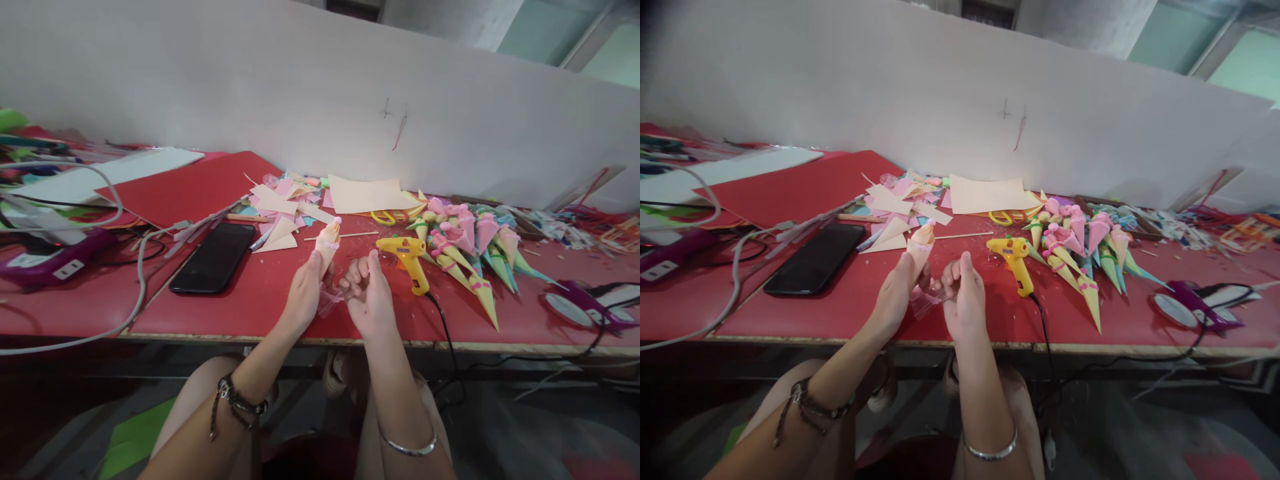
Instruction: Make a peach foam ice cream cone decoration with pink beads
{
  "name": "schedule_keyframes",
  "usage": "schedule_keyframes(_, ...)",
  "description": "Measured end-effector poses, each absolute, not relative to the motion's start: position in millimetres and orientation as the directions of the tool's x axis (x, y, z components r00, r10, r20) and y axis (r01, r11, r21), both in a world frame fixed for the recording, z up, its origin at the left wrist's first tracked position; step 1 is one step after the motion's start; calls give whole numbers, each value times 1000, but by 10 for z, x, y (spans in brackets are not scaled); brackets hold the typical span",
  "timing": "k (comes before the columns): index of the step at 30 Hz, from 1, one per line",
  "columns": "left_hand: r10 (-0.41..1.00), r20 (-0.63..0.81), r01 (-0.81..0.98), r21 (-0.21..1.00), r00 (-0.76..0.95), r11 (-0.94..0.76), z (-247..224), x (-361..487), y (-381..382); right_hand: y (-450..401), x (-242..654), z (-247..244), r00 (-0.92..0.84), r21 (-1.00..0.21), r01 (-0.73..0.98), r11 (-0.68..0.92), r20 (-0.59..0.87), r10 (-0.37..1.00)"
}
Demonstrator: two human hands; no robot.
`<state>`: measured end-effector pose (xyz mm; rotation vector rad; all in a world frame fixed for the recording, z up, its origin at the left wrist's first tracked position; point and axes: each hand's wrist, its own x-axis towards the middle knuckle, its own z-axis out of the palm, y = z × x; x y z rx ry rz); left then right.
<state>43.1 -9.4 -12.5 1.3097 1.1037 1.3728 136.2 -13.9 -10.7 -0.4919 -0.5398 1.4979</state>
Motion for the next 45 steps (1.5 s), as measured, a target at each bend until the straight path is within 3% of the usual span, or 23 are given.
schedule_keyframes(14,984,177,-58,982,-18,-178,-122,430,-86,-103,1370,-152,89,-630,-774,60,-15,996)
schedule_keyframes(21,996,74,-136,988,-42,-79,-140,457,-92,-112,1382,-163,40,-654,-756,37,10,999)
schedule_keyframes(26,997,58,-161,985,-55,-67,-158,448,-74,-122,1380,-148,43,-681,-724,109,113,993)
schedule_keyframes(36,996,83,-157,984,-25,-86,-160,451,-82,-134,1348,-112,192,-722,-660,210,109,975)
schedule_keyframes(45,999,40,-199,979,0,-40,-181,491,-93,-131,1352,-148,339,-817,-321,479,373,863)
